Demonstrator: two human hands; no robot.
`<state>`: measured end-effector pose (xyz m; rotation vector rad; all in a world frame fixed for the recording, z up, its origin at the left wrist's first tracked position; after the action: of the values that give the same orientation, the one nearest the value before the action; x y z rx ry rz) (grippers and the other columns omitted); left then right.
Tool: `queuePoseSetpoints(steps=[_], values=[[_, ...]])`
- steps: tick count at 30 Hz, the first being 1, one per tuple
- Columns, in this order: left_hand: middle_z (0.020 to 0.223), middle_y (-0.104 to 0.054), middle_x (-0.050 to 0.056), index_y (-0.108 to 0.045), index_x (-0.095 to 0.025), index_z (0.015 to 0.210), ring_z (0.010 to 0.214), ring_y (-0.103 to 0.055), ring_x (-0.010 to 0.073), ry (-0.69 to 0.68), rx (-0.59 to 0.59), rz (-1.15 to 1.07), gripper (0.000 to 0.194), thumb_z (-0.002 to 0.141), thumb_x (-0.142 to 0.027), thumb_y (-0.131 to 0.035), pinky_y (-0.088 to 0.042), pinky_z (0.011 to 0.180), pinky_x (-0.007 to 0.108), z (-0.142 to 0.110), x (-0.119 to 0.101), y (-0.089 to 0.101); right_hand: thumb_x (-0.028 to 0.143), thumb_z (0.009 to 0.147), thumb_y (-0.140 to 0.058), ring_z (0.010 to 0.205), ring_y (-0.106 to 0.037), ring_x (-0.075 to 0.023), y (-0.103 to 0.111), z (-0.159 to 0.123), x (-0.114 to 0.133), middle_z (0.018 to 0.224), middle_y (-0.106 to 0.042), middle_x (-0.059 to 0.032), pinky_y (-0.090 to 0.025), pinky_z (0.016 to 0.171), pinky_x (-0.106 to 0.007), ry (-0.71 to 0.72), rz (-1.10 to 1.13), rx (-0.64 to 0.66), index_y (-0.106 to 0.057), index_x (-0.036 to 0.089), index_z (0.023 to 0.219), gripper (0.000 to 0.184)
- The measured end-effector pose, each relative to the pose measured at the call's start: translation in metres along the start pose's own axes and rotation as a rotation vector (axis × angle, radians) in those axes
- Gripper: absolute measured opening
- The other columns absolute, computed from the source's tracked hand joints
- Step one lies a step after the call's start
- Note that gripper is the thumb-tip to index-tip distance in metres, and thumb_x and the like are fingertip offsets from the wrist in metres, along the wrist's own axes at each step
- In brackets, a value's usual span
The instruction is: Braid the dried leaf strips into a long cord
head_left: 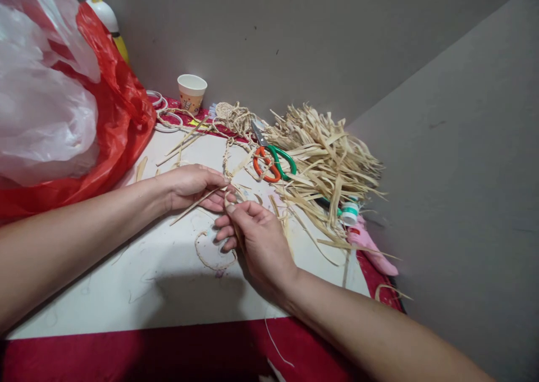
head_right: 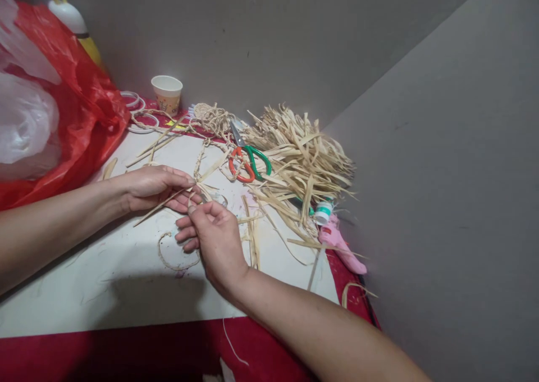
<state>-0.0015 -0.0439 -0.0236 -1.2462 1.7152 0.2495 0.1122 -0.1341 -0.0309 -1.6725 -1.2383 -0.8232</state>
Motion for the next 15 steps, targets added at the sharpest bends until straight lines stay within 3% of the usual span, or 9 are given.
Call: queuePoseSetpoints(steps=[4,9,12,15], values=[[0.073,-0.068,0.007,-0.063,-0.009,0.070,0.063,-0.066,0.0132,-0.012,0.012,-0.007,0.012,0.079,-0.012,-0.057,-0.055,0.057,0.022,0.000,-0.001,0.001,0.034,0.077,-0.067,0.038,-0.043,-0.0052,0.011,-0.013,0.018,0.064,-0.064,0.0009,-0.032,0.035,-0.018,0.088,-0.035,0.011,-0.053,0.018,0.075,0.021],[0.078,-0.068,0.008,-0.063,-0.010,0.072,0.066,-0.066,0.0147,-0.014,0.066,0.015,0.009,0.080,-0.011,-0.058,-0.055,0.054,0.024,0.002,-0.003,0.004,0.026,0.073,-0.069,0.040,-0.033,-0.0035,0.044,-0.010,0.077,0.064,-0.059,0.0038,-0.024,0.037,-0.018,0.407,-0.143,-0.203,-0.058,0.020,0.077,0.013],[0.082,-0.068,0.010,-0.065,-0.008,0.077,0.065,-0.066,0.0134,-0.007,0.097,0.051,0.010,0.081,-0.014,-0.059,-0.056,0.055,0.023,0.001,-0.005,0.005,0.029,0.067,-0.074,0.039,-0.031,-0.0028,0.050,0.015,0.083,0.065,-0.060,0.0030,-0.021,0.035,-0.019,0.273,-0.251,-0.112,-0.062,0.018,0.078,0.020],[0.082,-0.068,0.009,-0.065,-0.009,0.077,0.064,-0.066,0.0124,-0.007,0.097,0.071,0.010,0.081,-0.016,-0.059,-0.055,0.054,0.022,0.001,-0.006,0.006,0.035,0.063,-0.078,0.035,-0.026,-0.0025,0.042,0.042,0.067,0.044,-0.044,0.0080,-0.012,0.034,-0.019,0.003,-0.319,0.123,-0.062,0.015,0.070,0.026]])
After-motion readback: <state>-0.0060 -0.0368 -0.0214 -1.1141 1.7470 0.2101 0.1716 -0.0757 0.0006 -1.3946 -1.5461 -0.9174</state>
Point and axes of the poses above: each hand's wrist, its own z-axis towards the middle knuckle, its own y-axis out of the back of the hand, x = y × z, the point moved 3 cm from there along z, towards the middle knuckle
